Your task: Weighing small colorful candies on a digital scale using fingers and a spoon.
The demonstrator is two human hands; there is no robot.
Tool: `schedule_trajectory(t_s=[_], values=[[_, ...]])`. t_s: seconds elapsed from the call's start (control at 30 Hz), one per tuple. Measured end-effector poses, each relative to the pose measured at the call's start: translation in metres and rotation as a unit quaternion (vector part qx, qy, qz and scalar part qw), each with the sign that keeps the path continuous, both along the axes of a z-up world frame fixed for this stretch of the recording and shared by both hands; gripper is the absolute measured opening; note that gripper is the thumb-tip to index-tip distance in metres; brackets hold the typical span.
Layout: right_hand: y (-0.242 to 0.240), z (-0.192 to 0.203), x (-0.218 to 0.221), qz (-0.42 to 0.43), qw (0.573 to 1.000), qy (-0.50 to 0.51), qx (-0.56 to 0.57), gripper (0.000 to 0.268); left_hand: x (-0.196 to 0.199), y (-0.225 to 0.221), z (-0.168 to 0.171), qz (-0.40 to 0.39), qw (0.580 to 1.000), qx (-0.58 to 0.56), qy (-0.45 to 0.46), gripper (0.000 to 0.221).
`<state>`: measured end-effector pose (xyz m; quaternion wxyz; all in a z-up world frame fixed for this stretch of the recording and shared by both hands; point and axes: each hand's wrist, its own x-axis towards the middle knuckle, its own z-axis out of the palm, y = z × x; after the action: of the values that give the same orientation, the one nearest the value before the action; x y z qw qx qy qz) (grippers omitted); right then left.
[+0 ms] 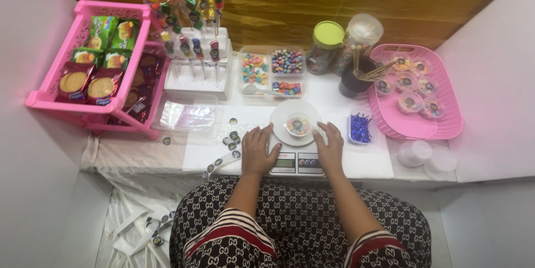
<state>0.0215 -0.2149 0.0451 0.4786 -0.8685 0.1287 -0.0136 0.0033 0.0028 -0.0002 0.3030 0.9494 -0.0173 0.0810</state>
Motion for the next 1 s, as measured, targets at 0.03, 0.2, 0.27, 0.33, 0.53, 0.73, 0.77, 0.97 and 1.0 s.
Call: schedule_trajectory(t_s=[0.03, 0.2, 0.27, 0.33, 0.53, 0.73, 0.77, 0.97, 1.0], values=[[0.002, -0.001, 0.006, -0.006, 1.0, -0.002, 0.0, 0.042, -0.001, 0.0, 0.0, -0.006, 1.0, 0.0, -0.002, 0.066], [0.007, -0.021, 0.034, 0.006, 1.0, 0.005, -0.005, 0.049, 0.002, 0.0, -0.016, 0.008, 0.999, 0.008, -0.03, 0.068], [0.007, -0.031, 0.041, 0.003, 1.0, 0.018, -0.017, 0.049, 0.001, 0.0, -0.014, 0.005, 0.999, 0.003, -0.035, 0.068], [0.009, -0.027, 0.041, 0.003, 0.999, 0.03, -0.029, 0.05, 0.002, 0.0, -0.015, 0.004, 0.999, -0.001, -0.041, 0.067], [0.001, -0.001, 0.031, -0.023, 0.986, 0.089, 0.141, 0.036, 0.004, -0.002, -0.023, 0.015, 0.998, 0.01, -0.068, 0.066], [-0.076, 0.028, 0.039, -0.053, 0.964, 0.045, 0.257, 0.041, 0.004, -0.002, -0.025, 0.018, 0.997, 0.01, -0.073, 0.065], [-0.096, 0.035, 0.041, -0.086, 0.962, 0.023, 0.26, 0.038, 0.003, -0.002, -0.025, 0.02, 0.998, 0.01, -0.064, 0.065], [-0.218, 0.028, 0.084, -0.201, 0.958, -0.029, 0.204, 0.037, 0.004, -0.002, -0.022, 0.021, 0.999, 0.014, -0.044, 0.065], [-0.248, 0.002, 0.099, -0.205, 0.965, -0.046, 0.156, 0.038, 0.004, -0.002, -0.02, 0.023, 0.999, 0.015, -0.037, 0.065]])
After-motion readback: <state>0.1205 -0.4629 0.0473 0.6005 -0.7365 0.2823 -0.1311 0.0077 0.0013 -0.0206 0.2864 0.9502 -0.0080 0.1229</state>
